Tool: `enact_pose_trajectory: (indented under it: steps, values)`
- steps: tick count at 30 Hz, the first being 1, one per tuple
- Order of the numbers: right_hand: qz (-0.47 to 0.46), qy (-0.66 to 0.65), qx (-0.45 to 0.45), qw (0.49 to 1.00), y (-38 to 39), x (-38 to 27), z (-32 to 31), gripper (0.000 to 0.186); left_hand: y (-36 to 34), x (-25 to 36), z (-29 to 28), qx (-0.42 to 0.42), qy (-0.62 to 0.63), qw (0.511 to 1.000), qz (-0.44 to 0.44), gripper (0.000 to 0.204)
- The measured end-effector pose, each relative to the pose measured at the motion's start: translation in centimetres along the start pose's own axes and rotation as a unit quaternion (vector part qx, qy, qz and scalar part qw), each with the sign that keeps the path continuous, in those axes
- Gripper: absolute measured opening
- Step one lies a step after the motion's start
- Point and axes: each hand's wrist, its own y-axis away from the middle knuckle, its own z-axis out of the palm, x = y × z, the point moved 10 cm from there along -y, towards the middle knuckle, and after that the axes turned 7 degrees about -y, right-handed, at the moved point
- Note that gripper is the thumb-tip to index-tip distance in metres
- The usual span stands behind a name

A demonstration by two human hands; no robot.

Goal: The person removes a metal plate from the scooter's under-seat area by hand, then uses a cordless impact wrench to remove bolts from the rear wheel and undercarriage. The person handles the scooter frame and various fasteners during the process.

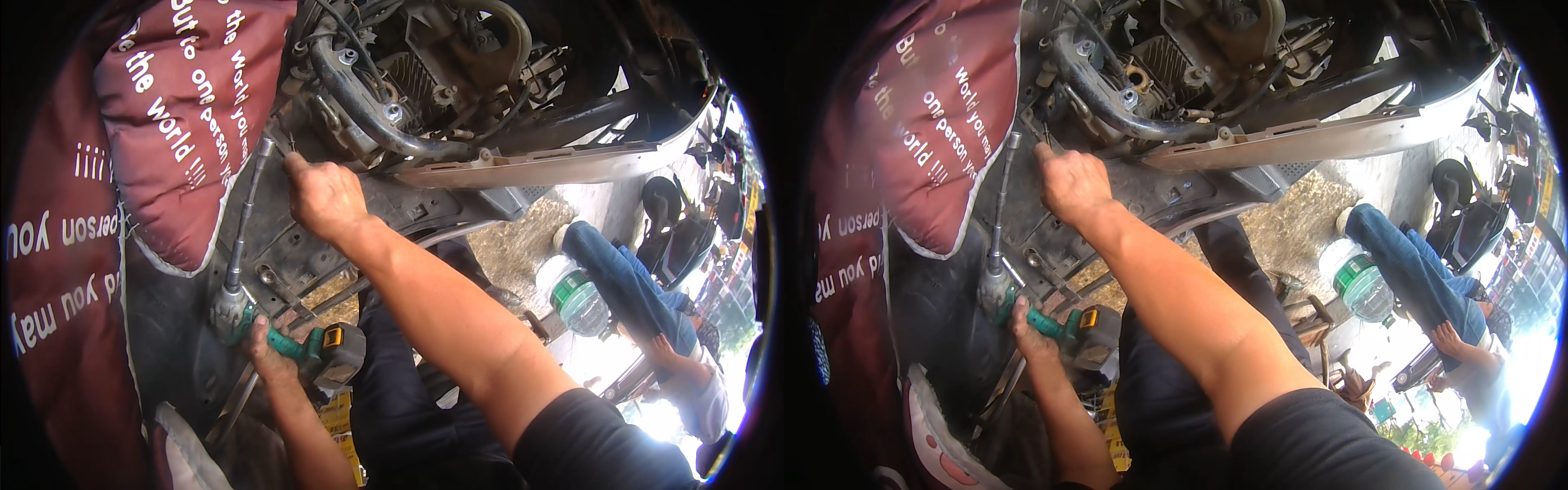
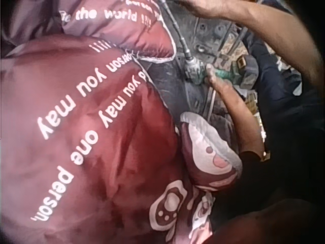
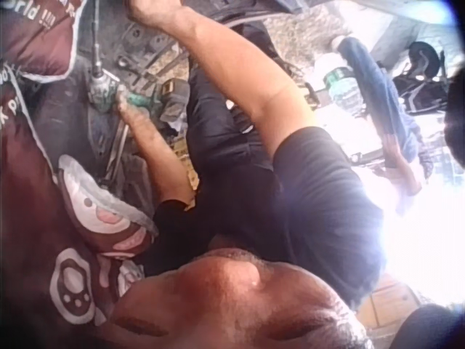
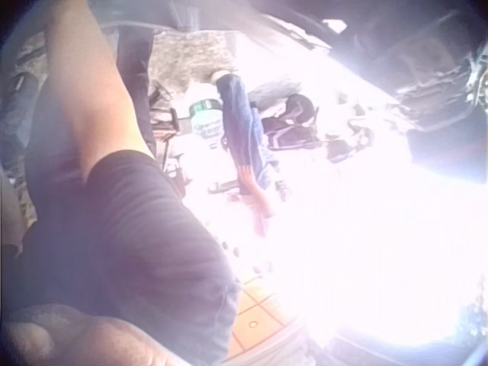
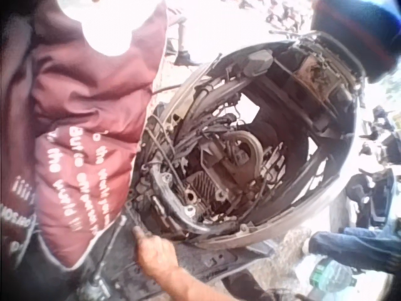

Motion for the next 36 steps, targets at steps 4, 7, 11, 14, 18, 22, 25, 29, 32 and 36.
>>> enact_pose_trajectory:
  steps: [4, 7, 11, 14, 18, 22, 25, 29, 32, 36]
  values:
    - [-0.041, -0.070, 0.082, 0.993, 4.6, 0.8, -1.4, 0.015, -0.1, -0.3, -1.0, 0.042, 0.000, 0.999, -0.014, 0.029]
    - [-0.052, -0.098, 0.113, 0.987, 8.7, 1.8, -2.9, 0.016, -0.2, -0.5, -0.8, 0.024, -0.044, 0.998, -0.040, 0.034]
    - [-0.038, -0.142, 0.132, 0.980, 12.9, 3.5, -4.5, 0.016, 0.0, -0.1, 0.2, -0.019, -0.054, 0.997, -0.046, 0.032]
    - [-0.024, -0.125, 0.100, 0.987, 16.6, 5.4, -4.9, 0.015, 0.4, 0.5, 0.5, -0.017, -0.076, 0.996, -0.039, 0.028]
    - [0.016, -0.101, 0.061, 0.993, 22.8, 9.0, -5.4, 0.015, 1.4, 1.0, 1.4, -0.032, -0.096, 0.995, -0.020, 0.027]
    - [0.098, -0.077, 0.026, 0.992, 27.1, 15.2, -4.9, 0.009, 2.5, 0.5, 2.1, -0.047, -0.088, 0.995, -0.008, 0.029]
    - [0.151, -0.058, 0.034, 0.986, 27.7, 20.1, -4.0, 0.011, 3.3, -0.1, 2.7, -0.066, -0.091, 0.994, -0.008, 0.029]
    - [0.218, -0.059, 0.022, 0.974, 26.5, 24.6, -2.4, 0.020, 4.3, -0.8, 3.5, -0.099, -0.099, 0.990, 0.009, 0.030]
    - [0.213, -0.071, 0.011, 0.975, 25.0, 25.6, -2.2, 0.032, 4.7, -1.4, 3.7, -0.102, -0.108, 0.989, 0.026, 0.032]
    - [0.217, -0.068, -0.023, 0.974, 25.3, 25.9, -1.8, 0.045, 5.8, -2.0, 4.3, -0.123, -0.104, 0.986, 0.033, 0.031]
